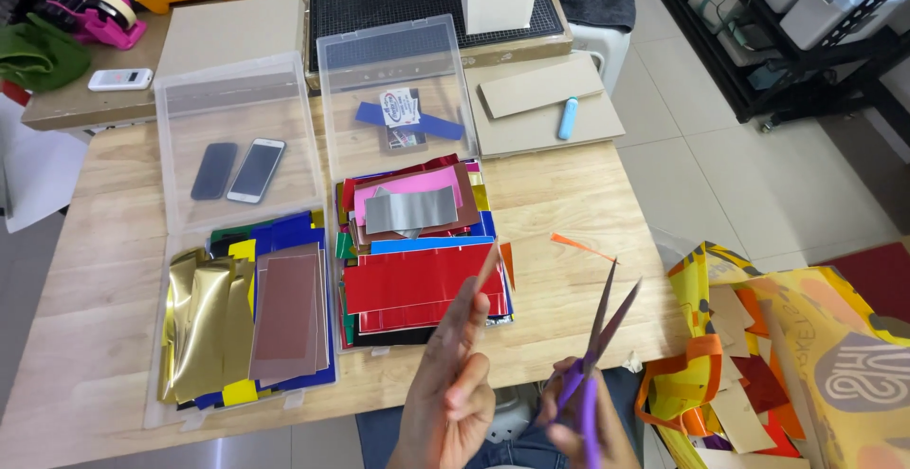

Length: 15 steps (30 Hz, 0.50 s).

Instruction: Cutting white strips of material and organizing various colored foil sheets into plastic storage bins on a workbench.

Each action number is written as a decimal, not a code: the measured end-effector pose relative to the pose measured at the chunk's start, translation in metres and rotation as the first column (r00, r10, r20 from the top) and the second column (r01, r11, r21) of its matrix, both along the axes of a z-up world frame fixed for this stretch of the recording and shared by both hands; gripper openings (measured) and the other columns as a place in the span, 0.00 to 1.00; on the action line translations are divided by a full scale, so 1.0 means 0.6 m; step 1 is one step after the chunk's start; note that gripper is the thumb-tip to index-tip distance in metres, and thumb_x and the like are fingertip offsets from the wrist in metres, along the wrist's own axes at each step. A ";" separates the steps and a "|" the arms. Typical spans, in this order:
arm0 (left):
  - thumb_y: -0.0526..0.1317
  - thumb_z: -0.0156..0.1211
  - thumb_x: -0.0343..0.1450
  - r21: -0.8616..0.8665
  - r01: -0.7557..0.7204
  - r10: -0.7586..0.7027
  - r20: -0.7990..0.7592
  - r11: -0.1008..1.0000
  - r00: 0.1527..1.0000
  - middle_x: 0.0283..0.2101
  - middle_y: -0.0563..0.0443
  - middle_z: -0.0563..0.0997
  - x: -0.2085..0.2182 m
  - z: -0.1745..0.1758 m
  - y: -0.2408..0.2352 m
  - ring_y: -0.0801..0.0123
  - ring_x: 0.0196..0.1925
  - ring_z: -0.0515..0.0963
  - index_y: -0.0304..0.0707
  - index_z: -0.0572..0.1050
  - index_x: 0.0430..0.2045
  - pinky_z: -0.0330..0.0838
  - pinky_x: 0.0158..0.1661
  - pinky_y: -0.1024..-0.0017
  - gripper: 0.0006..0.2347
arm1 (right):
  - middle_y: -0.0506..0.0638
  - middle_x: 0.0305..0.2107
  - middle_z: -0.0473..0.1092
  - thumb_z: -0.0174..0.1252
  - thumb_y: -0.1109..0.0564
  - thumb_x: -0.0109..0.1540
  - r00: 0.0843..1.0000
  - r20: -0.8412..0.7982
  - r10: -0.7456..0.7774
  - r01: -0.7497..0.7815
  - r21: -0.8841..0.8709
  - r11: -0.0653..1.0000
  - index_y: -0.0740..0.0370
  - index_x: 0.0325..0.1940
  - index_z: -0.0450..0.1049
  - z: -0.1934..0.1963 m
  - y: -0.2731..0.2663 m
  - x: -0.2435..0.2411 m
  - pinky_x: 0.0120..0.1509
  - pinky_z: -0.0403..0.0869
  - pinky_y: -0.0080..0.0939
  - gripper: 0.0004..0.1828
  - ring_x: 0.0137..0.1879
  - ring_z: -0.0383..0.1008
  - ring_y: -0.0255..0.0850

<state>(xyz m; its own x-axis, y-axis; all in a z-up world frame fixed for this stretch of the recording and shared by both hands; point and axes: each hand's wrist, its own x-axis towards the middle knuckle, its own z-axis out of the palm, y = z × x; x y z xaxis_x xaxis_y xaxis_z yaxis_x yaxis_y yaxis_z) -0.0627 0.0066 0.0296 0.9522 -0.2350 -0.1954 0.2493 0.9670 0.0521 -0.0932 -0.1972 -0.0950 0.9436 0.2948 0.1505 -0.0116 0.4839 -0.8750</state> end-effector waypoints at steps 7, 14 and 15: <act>0.40 0.58 0.74 0.882 -0.095 -0.354 0.281 0.462 0.892 0.57 0.37 0.81 0.009 0.059 0.044 0.65 0.50 0.84 0.55 0.37 0.75 0.79 0.50 0.67 0.38 | 0.55 0.35 0.67 0.69 0.46 0.64 0.988 0.051 0.143 -0.138 -0.077 0.987 0.69 0.66 0.58 0.029 -0.055 0.009 0.60 0.71 0.50 0.38 0.41 0.71 0.44; 0.51 0.58 0.70 0.977 0.017 -0.453 -0.114 -0.213 0.884 0.56 0.59 0.84 0.037 0.093 0.062 0.74 0.54 0.83 0.48 0.72 0.62 0.79 0.45 0.75 0.24 | 0.53 0.33 0.73 0.61 0.34 0.66 0.902 -0.032 0.432 -0.431 -0.144 0.891 0.62 0.66 0.60 -0.007 -0.104 0.018 0.66 0.66 0.54 0.37 0.39 0.78 0.45; 0.51 0.60 0.69 0.933 0.005 -0.443 -0.175 -0.359 0.879 0.54 0.60 0.86 0.041 0.099 0.064 0.76 0.49 0.86 0.49 0.73 0.61 0.79 0.39 0.79 0.24 | 0.54 0.31 0.74 0.53 0.30 0.68 0.847 -0.101 0.522 -0.530 -0.071 0.845 0.58 0.63 0.60 -0.040 -0.115 0.015 0.74 0.63 0.60 0.34 0.39 0.80 0.47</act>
